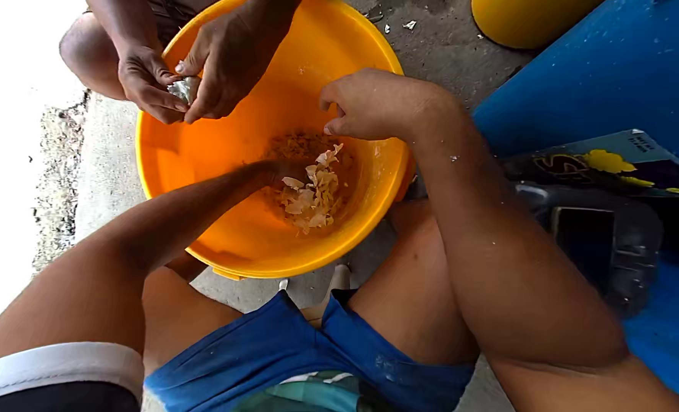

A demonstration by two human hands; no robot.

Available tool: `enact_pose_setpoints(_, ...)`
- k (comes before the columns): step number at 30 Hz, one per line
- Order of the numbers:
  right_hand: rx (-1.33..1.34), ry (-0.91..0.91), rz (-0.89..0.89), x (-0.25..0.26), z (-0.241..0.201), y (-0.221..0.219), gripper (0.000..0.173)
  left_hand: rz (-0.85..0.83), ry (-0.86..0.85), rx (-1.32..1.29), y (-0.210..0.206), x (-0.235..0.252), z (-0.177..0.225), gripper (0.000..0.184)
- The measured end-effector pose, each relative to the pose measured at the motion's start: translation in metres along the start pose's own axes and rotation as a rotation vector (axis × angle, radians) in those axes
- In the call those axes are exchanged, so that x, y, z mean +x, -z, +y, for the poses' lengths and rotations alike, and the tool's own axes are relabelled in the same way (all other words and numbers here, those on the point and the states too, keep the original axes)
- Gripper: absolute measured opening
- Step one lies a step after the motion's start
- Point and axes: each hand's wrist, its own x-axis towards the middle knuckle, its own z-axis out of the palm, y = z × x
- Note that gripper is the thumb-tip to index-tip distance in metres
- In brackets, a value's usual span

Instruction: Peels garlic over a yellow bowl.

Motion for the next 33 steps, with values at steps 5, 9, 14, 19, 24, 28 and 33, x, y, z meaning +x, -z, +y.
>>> enact_pose_setpoints(5, 0.034, 0.330, 0.058, 0.071, 0.065, -0.039, 0.057, 0.153, -0.399, -0.555, 0.020, -0.093, 0.002, 0.025)
enact_pose_setpoints(9, 0.289, 0.475, 0.134, 0.084, 0.054, -0.056, 0.061, 0.318, -0.584, -0.643, 0.012, -0.116, -0.002, 0.020)
enact_pose_setpoints(14, 0.511, 0.498, 0.153, 0.087, 0.041, -0.072, 0.051, 0.427, -0.644, -0.686, -0.001, -0.123, -0.008, 0.022)
enact_pose_setpoints(19, 0.584, 0.466, 0.182, 0.086, 0.048, -0.073, 0.042, 0.372, -0.700, -0.676, -0.005, -0.123, -0.012, 0.022)
enact_pose_setpoints(24, 0.552, 0.453, 0.215, 0.089, 0.052, -0.076, 0.044, 0.432, -0.676, -0.708, -0.010, -0.125, -0.015, 0.020)
enact_pose_setpoints(28, 0.351, 0.448, 0.257, 0.096, 0.048, -0.080, 0.049, 0.478, -0.690, -0.696, -0.007, -0.118, -0.012, 0.022)
enact_pose_setpoints(33, 0.307, 0.426, 0.392, 0.100, 0.055, -0.069, 0.048, 0.589, -0.548, -0.527, -0.002, -0.115, -0.010, 0.019)
